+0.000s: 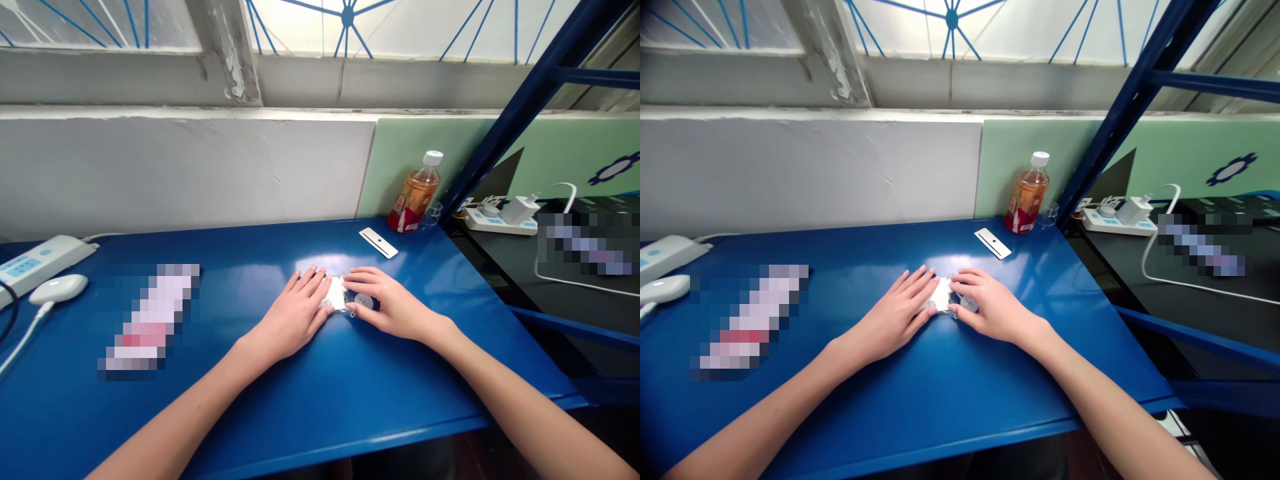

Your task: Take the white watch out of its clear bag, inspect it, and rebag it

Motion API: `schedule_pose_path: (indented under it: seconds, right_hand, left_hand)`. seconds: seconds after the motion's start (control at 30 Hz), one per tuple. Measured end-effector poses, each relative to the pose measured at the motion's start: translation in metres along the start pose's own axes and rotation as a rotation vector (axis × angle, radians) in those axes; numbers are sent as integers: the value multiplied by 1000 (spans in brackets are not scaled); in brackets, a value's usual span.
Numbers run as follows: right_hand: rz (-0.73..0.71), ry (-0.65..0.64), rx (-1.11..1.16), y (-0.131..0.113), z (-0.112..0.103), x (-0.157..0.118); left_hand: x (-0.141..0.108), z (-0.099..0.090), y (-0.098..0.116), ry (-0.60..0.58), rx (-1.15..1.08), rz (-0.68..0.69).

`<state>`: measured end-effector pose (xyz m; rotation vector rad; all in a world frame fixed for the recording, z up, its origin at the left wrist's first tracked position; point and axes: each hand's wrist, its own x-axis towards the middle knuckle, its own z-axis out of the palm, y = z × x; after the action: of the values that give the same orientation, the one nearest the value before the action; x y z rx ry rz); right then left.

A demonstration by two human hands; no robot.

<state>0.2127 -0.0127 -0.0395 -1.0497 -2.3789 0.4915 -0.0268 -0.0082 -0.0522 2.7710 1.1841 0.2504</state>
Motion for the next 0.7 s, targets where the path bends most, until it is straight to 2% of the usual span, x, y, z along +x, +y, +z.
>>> schedule_pose_path:
  seconds: [0.3, 0.53, 0.7]
  right_hand:
    - [-47, -76, -43, -8, 0, 0]
    - [-108, -31, -178, -14, 4, -1]
    - [-104, -17, -172, -14, 5, 0]
  left_hand:
    - [-1, 2, 0, 6, 36, 1]
    - [0, 3, 1, -9, 52, -12]
    - [-1, 3, 0, 5, 54, -10]
